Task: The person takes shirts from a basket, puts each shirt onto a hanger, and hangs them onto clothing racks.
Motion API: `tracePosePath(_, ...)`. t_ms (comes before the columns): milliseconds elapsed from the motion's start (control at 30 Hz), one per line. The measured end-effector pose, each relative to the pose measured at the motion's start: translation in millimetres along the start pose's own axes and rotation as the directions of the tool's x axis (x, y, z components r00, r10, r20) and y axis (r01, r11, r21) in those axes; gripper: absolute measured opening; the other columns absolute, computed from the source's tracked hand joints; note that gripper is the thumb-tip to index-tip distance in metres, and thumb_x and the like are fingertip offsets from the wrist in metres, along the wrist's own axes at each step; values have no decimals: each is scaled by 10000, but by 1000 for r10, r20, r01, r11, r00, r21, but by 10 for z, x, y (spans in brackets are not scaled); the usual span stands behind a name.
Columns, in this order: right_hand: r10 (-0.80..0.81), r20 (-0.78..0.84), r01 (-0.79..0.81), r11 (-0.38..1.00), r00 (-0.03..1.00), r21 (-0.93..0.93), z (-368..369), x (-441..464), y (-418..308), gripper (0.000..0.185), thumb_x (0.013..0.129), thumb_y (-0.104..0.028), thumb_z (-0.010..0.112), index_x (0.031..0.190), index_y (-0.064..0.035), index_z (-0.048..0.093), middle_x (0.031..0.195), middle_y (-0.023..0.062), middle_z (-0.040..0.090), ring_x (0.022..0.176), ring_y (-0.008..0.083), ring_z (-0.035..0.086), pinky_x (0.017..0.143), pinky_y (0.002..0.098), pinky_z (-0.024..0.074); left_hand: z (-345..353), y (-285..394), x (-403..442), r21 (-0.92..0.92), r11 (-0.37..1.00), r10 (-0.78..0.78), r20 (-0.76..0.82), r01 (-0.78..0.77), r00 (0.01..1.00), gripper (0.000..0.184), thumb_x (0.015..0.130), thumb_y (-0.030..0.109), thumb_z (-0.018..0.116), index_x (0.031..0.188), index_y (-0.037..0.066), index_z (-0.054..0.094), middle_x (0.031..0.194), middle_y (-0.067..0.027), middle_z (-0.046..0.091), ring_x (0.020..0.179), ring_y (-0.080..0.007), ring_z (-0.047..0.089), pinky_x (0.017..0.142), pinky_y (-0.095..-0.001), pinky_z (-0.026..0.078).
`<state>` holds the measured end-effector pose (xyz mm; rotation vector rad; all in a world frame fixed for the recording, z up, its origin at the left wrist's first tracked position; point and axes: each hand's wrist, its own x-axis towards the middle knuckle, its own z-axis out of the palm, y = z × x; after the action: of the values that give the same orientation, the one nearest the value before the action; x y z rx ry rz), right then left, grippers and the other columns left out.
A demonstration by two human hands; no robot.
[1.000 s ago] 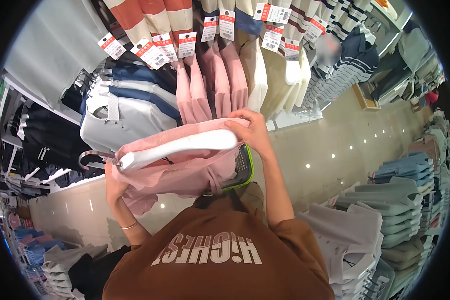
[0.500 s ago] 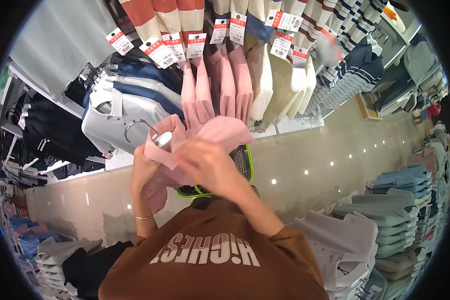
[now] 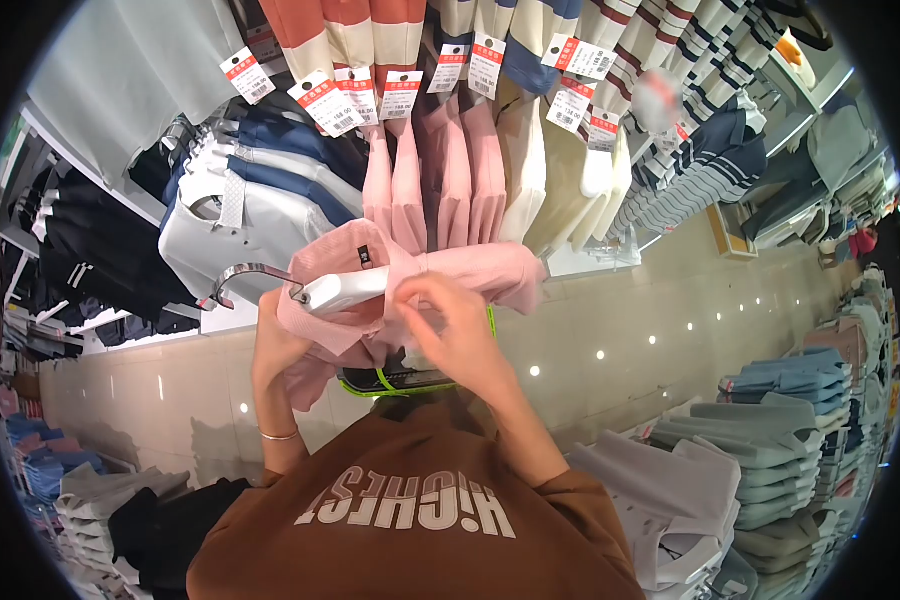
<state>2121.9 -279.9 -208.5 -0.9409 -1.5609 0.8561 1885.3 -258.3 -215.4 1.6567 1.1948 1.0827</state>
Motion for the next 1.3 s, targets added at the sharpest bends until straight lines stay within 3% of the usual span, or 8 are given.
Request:
tracePosePath(167,258,-208,-196,941,944,276,28,-8,-134,316,822,21,627,1106,40,490,848,105,619,691,108,644,582,256,496,12,55,-5,74,994,84,-28,-82,996,342,536,31,754,853,-32,643,713,-71,644,665,-114,577,653,-296,483)
tracePosePath(367,260,73,-227,925,963,-303,-251,31,-247,378,731,-67,732,1071,20,590,881,145,646,602,214,633,562,318,473,-30,-265,-113,263,948,199,-41,-181,979,329,528,76,750,829,-6,646,665,-131,627,598,-274,620,602,-324,485)
tracePosePath(467,166,160,-61,855,973,-515,-355,50,-324,343,684,-120,761,977,11,639,892,138,646,663,274,619,632,362,480,-68,301,-21,231,898,354,124,-374,927,268,570,101,736,790,-7,629,639,-175,599,570,-358,594,548,-326,475)
tracePosePath(567,33,315,174,778,949,-604,-417,124,-285,368,673,-167,769,968,17,646,886,144,650,775,302,613,690,376,470,-101,142,-16,135,960,213,220,-246,952,260,580,103,731,785,-13,620,646,-167,607,583,-345,607,550,-321,475)
tracePosePath(767,-94,353,202,938,931,-283,-260,124,-99,420,677,-227,767,978,31,629,818,165,638,761,359,580,657,404,440,-135,229,-8,110,961,216,263,-252,940,283,580,102,737,817,-9,629,673,-159,624,601,-343,618,556,-311,475)
tracePosePath(867,-43,371,155,948,928,-277,-192,145,-182,429,683,-250,765,967,38,620,797,188,620,706,376,567,620,411,435,-125,336,-38,170,919,325,182,-355,928,285,589,106,739,833,-1,639,701,-150,640,608,-337,622,570,-309,478)
tracePosePath(1167,28,428,134,929,903,-344,-158,216,-215,438,716,-284,750,936,42,559,743,214,592,672,385,563,596,421,424,29,291,114,188,970,101,258,-153,961,350,619,188,765,889,4,638,822,-160,656,754,-358,617,696,-351,485)
tracePosePath(1300,166,348,-21,923,923,-385,-165,192,-194,567,728,-313,755,1115,23,514,774,233,605,711,399,588,625,429,441,41,356,209,277,959,-19,266,-58,964,383,625,193,757,938,6,639,869,-184,650,825,-388,597,781,-408,465)
